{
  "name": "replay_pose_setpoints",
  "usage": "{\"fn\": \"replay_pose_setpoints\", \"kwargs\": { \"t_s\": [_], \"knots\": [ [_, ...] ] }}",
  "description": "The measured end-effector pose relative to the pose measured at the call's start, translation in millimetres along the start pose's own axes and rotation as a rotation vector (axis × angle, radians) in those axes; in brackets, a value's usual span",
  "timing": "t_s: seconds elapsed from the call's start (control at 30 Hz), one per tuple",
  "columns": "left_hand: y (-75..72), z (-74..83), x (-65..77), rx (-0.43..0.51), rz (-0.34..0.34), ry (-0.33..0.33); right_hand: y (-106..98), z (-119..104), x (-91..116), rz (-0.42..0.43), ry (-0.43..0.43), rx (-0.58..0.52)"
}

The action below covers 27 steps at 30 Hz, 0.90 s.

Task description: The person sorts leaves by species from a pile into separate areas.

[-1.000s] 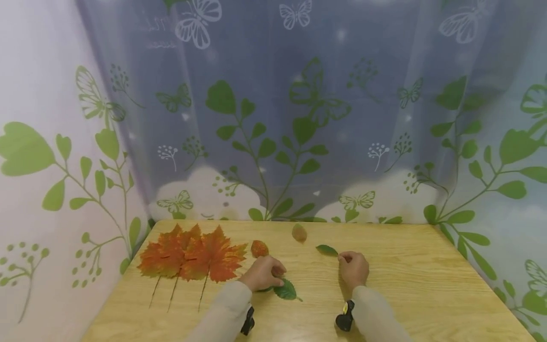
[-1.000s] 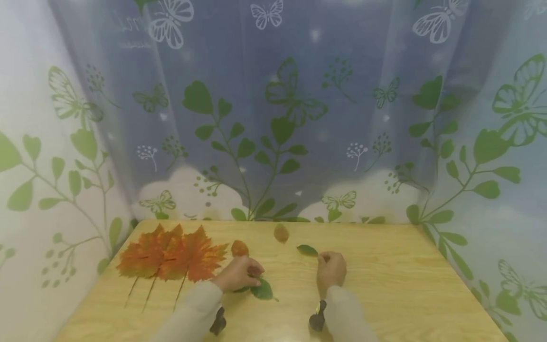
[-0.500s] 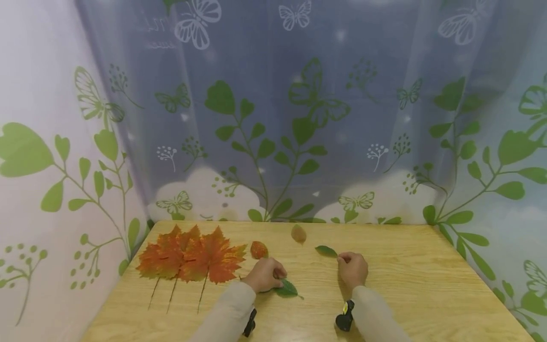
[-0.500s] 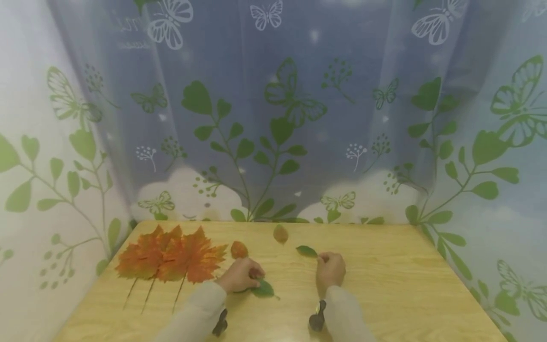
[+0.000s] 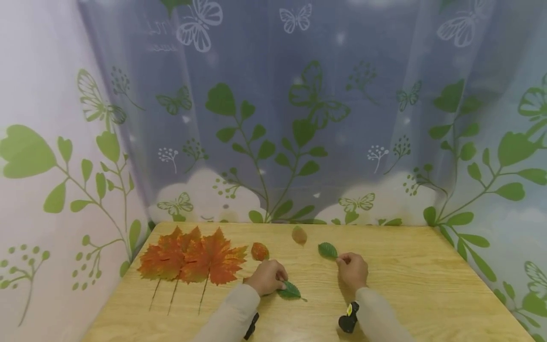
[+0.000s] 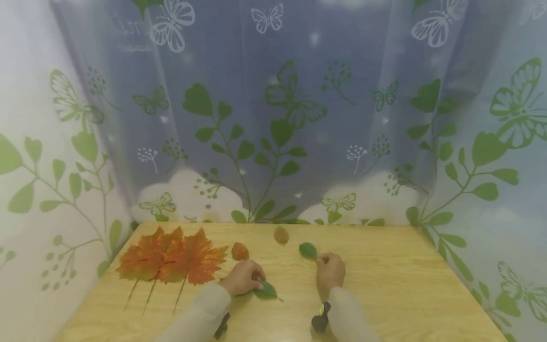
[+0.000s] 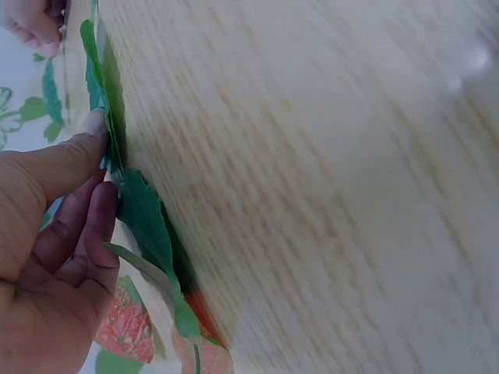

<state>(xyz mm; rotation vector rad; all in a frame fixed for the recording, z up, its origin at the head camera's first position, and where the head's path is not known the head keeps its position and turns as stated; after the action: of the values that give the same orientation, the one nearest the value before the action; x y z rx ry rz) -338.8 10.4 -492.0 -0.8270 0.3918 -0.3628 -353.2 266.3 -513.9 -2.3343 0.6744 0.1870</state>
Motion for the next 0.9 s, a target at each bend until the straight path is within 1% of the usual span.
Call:
{"fn": "replay_pose_setpoints", "kwargs": {
  "t_s": [0.1, 0.17, 0.3, 0.37, 0.47, 0.63, 0.77, 0.9],
  "knots": [
    [1.9, -0.5, 0.1, -0.006, 0.004, 0.002, -7.0, -5.8, 1.1, -0.008, 0.005, -0.017],
    [2.5, -1.2, 0.0, -0.009, 0.012, 0.017, -13.6, -12.6, 3.3, -0.016, 0.0, -0.037],
    [2.7, -1.9, 0.3, -0.008, 0.021, 0.038, -30.9, -24.7, 9.2, -0.02, 0.0, -0.071],
    [2.5, -1.7, 0.4, -0.007, 0.02, 0.043, -39.8, -25.6, 11.5, -0.017, 0.01, -0.077],
    [2.7, -1.8, 1.0, -0.015, 0.02, 0.039, -50.8, -20.4, 15.1, -0.034, 0.049, -0.097],
    [2.0, 0.0, 2.0, -0.022, 0.031, 0.043, -64.7, -4.4, 23.6, -0.083, 0.12, -0.115],
    [1.7, 2.2, 3.3, -0.018, 0.023, 0.043, -73.2, 7.3, 33.0, -0.122, 0.146, -0.1],
    [0.5, 3.5, 4.1, -0.015, 0.026, 0.04, -76.2, 15.7, 40.5, -0.169, 0.165, -0.091]
  ]
}}
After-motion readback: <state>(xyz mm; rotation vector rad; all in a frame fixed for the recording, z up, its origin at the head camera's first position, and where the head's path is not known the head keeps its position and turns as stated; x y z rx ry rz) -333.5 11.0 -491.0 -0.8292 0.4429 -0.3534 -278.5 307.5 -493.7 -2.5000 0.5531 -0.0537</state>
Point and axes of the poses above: each hand's wrist, its own x-axis away from the middle knuckle, its own y-axis out of the palm, z = x × y, the point moved 7 cm from there along -x, towards the middle knuckle, and after that the axes turned 7 degrees about z, right-handed, at the moved point
